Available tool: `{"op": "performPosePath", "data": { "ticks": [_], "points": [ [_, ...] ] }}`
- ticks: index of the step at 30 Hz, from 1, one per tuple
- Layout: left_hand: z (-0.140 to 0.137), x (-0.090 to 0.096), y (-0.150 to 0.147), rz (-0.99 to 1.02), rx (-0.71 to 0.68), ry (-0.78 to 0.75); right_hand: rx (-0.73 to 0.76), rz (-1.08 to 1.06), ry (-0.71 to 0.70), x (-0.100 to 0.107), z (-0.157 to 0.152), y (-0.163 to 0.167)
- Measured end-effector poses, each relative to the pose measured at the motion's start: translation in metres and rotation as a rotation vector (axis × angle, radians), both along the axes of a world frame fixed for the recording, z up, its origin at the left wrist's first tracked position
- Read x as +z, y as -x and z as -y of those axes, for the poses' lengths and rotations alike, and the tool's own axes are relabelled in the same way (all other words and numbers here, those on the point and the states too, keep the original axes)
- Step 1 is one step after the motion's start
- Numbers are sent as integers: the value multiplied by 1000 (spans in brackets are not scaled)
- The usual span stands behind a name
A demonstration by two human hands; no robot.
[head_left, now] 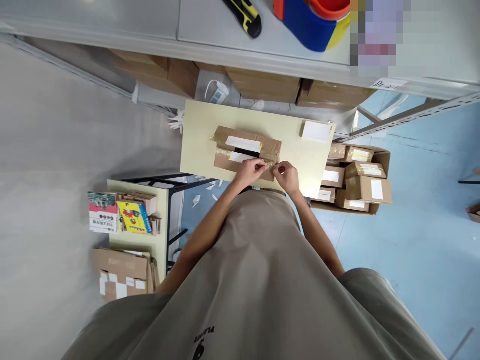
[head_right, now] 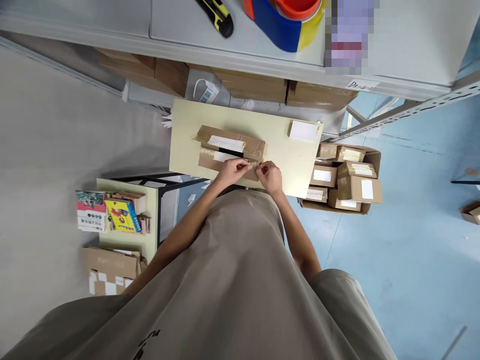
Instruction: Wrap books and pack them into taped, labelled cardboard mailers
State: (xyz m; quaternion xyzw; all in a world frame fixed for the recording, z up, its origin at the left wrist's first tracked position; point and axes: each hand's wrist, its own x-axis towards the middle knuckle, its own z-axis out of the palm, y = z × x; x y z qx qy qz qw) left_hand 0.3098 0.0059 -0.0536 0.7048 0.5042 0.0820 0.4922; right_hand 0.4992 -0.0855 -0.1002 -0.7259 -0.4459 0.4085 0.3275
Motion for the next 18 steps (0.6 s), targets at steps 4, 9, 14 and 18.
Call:
{"op": "performPosePath", "data": {
  "ticks": [4, 9, 14, 18],
  "points": [
    [-2, 0, -1, -20, -18, -12, -4, 39, 32, 4, 0, 2],
    [-25, 6, 30, -1, 4, -29, -72, 109, 46, 11, -3, 2],
    [-65, 14, 120, 87, -12, -6, -61, 201, 91, 16, -8, 15],
    [-105, 30, 227, 90, 133, -40, -137, 390, 155, 26, -11, 25]
  ]
}}
